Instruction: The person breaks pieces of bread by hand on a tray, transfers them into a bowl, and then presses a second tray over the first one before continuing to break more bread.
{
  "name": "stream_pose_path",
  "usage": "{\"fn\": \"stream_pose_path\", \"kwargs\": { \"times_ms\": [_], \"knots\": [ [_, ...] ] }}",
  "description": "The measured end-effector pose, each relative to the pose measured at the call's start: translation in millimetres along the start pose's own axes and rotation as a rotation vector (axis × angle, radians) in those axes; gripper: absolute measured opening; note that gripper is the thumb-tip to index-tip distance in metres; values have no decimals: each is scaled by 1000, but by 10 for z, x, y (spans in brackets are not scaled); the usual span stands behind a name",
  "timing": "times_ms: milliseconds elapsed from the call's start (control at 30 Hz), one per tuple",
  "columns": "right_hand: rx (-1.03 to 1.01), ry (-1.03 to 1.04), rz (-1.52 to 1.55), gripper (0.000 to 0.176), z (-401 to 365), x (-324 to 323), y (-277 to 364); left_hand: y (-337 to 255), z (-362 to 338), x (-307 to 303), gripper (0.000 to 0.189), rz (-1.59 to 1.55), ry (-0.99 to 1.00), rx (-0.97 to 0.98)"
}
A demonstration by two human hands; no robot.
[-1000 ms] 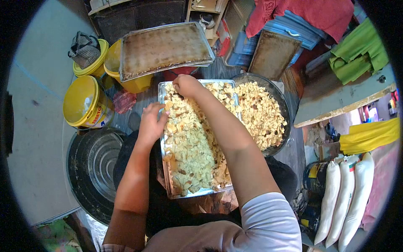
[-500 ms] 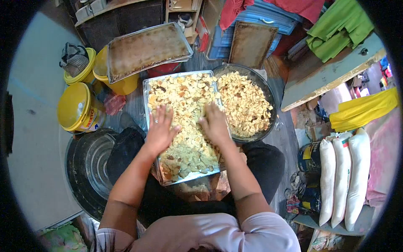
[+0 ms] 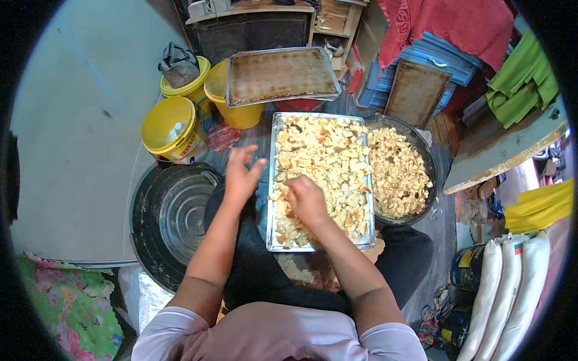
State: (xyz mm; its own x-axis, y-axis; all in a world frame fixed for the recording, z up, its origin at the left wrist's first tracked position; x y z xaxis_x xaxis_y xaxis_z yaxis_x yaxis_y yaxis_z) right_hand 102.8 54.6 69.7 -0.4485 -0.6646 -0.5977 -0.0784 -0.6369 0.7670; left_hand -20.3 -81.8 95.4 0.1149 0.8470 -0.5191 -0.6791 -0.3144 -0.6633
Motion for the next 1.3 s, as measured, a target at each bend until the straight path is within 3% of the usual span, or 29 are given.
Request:
{"fn": "stream_pose_path", "kwargs": {
  "times_ms": [33,100,133,200,300,400,467,533,600,633,700,833,900,1033,1100,1167,1233,1300],
  "knots": [
    [45,69,54,33,35,144,81,267,-51,-34,32,-174,6,-215],
    [-166,-9,-210,46,93,358,376,460,-111,-113,28,-276,-51,-293],
    [-109,126,-125,53,116,485,349,579,-89,-95,28,-279,-43,-290],
    [-122,141,-122,52,155,573,391,865,66,-28,29,-491,-183,-253],
    [-108,204,-89,49,176,624,395,1397,485,36,30,-635,-146,-546],
    [-58,245,16,41,139,553,359,2254,887,295,32,-840,-185,-675],
    [-44,276,10,40,74,519,275,2630,990,468,48,-919,-444,-1010],
    [-22,298,5,39,39,432,171,3096,1202,779,54,-1061,-452,-1080],
    [138,407,82,35,6,338,2,3565,1430,1118,65,-1304,-419,-1133],
    [151,395,80,35,27,244,-38,3425,1546,1080,63,-1264,-382,-911],
    [200,322,85,32,59,48,-135,3279,1653,1060,55,-1337,-559,-841],
    [203,205,156,31,145,-203,-211,3136,1609,951,40,-1092,-528,-992],
    [170,185,185,31,134,-263,-218,2932,1677,903,46,-1187,-527,-917],
    [187,222,240,32,-2,-344,-249,2355,2053,724,35,-1286,-331,-823],
    [182,217,240,32,-104,-412,-288,2006,2139,662,28,-1395,-344,-833],
    [387,244,421,31,-196,-473,-424,1622,2192,593,28,-1485,-426,-758],
    [378,192,438,31,-223,-557,-474,1058,1980,508,29,-1441,-502,-706],
    [571,95,716,34,-214,-580,-673,583,1555,481,28,-1404,-531,-626]
  ]
}}
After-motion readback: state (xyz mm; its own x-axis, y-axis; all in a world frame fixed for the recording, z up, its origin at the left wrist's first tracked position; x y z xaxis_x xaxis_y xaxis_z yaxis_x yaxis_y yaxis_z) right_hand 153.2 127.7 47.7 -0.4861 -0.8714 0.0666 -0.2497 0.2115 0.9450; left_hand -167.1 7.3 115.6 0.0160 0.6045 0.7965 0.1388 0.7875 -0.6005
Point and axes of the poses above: each hand's wrist, its own z-axis towards the middle knuckle, its own x-axis out of the palm, y = z × x, the point moved 6 cm from there along z, towards the middle knuckle, and after that the axes turned 13 degrees about x, right-handed, at the moved point
